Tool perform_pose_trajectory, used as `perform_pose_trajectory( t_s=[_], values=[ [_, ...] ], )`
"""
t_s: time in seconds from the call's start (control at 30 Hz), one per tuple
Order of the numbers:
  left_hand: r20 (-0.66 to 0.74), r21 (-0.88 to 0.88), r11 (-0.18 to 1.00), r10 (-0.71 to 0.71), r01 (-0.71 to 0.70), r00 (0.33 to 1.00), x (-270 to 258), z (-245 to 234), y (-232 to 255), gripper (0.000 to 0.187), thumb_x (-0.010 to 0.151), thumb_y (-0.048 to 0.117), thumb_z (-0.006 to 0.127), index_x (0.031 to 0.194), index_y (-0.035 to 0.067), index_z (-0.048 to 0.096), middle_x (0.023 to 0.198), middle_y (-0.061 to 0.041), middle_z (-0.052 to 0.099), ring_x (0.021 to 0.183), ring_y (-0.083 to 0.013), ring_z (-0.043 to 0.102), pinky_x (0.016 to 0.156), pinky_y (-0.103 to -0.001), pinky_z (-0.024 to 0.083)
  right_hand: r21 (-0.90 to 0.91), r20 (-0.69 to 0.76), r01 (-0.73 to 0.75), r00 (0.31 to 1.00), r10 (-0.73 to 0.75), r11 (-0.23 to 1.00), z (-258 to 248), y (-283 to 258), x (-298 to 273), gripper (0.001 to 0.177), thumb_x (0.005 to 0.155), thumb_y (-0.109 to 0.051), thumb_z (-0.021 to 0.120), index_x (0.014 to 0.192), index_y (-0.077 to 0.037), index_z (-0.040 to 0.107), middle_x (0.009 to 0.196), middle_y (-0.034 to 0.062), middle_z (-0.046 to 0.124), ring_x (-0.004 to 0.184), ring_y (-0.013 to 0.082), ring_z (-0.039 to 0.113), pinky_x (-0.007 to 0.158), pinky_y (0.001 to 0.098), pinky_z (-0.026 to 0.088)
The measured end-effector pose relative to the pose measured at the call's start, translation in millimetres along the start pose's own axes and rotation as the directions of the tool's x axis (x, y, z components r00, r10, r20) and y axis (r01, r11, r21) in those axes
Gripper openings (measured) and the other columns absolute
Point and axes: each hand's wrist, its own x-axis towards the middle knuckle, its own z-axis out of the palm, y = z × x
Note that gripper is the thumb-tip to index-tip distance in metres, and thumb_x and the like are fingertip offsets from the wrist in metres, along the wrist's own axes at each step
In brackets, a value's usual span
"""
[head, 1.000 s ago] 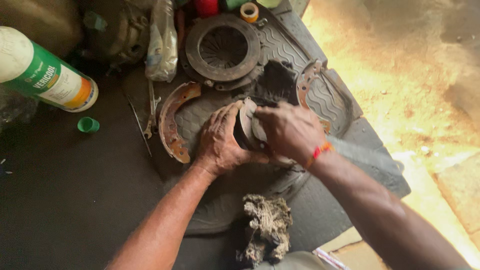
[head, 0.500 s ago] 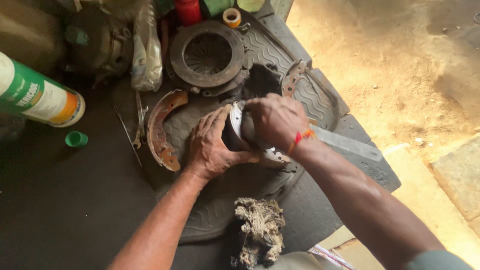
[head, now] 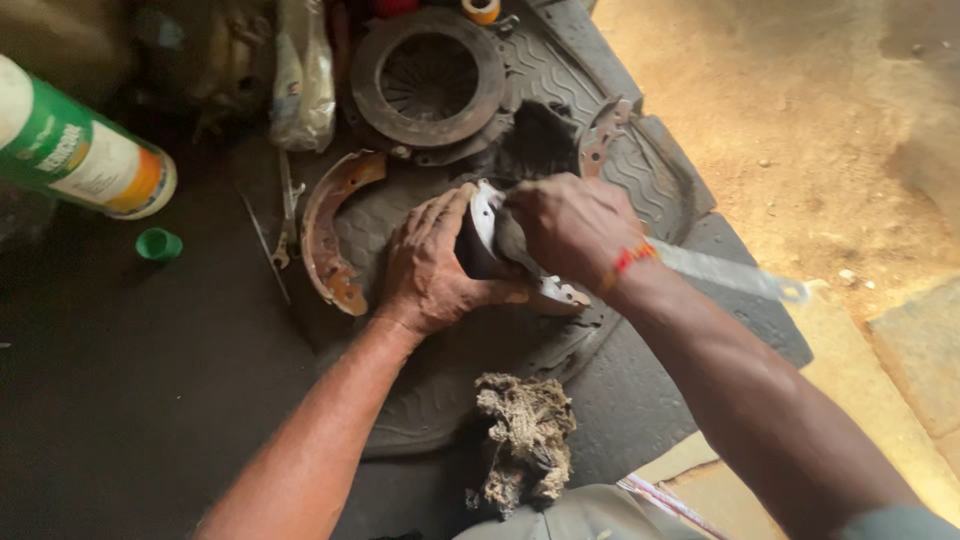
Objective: The person wipes a brake shoe with a cloth and scrapes its surface using a metal tool.
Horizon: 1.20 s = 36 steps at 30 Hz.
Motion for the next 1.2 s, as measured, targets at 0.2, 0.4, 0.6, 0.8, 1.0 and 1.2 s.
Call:
perform_pose_trajectory(
  t_s=[0.2,0.4,0.6,0.8,1.0,1.2],
  values=[
    [-0.001,-0.008,1.000,-0.004,0.004,1.000,6,-1,0,0.126,0.053,0.072,0.088,0.147,-0.002,0.049,0.149,-0.022,0.054,0.139,-0.0387,0.048,0.117,-0.050,0.035,0.027,-0.057,0.039,0.998,-0.037,0.999,-3,1,6,0.027,0.089,-0.017,0.055,0.102,-0.022,0.079,0.089,0.0123,0.076,0.082,0.0334,0.073,0.068,0.0456,0.058],
    [-0.004,0.003,1.000,0.020,-0.020,1.000,2,2,-2,0.129,0.052,0.074,0.087,0.148,-0.003,0.048,0.150,-0.022,0.054,0.140,-0.0397,0.048,0.117,-0.049,0.036,-0.056,0.052,-0.022,0.998,0.025,0.998,1,3,11,0.023,0.088,-0.020,0.059,0.102,-0.021,0.077,0.087,0.0140,0.075,0.082,0.0339,0.074,0.070,0.0447,0.058],
    [-0.043,0.000,1.000,0.025,-0.025,0.999,2,1,-1,0.128,0.050,0.072,0.088,0.147,-0.002,0.049,0.148,-0.021,0.056,0.138,-0.0383,0.050,0.116,-0.049,0.037,-0.016,-0.040,0.031,0.999,-0.031,0.999,-4,-2,16,0.030,0.081,-0.016,0.059,0.103,-0.023,0.078,0.082,0.0151,0.075,0.077,0.0368,0.073,0.065,0.0484,0.057],
    [-0.047,-0.014,0.999,0.031,-0.032,0.998,4,1,-2,0.129,0.049,0.073,0.088,0.147,-0.002,0.049,0.148,-0.021,0.055,0.138,-0.0384,0.050,0.116,-0.049,0.037,-0.090,0.038,0.018,0.999,-0.015,0.996,-7,-4,17,0.024,0.087,-0.019,0.057,0.099,-0.021,0.078,0.086,0.0141,0.075,0.080,0.0352,0.074,0.070,0.0466,0.059],
    [-0.024,-0.004,1.000,0.016,-0.016,1.000,2,2,0,0.130,0.048,0.074,0.087,0.146,-0.002,0.049,0.147,-0.022,0.055,0.138,-0.0398,0.049,0.115,-0.050,0.036,-0.033,0.065,-0.038,0.997,0.040,0.999,-4,-4,20,0.023,0.089,-0.018,0.056,0.100,-0.019,0.076,0.088,0.0161,0.075,0.081,0.0356,0.074,0.069,0.0474,0.059],
    [-0.046,-0.013,1.000,0.005,-0.006,0.999,4,1,1,0.129,0.046,0.073,0.088,0.146,-0.001,0.050,0.146,-0.021,0.056,0.136,-0.0396,0.050,0.114,-0.051,0.036,-0.070,0.042,-0.032,0.998,0.035,0.997,-3,-8,21,0.021,0.089,-0.020,0.057,0.099,-0.017,0.076,0.090,0.0155,0.076,0.084,0.0354,0.074,0.072,0.0467,0.059]
  ],
)
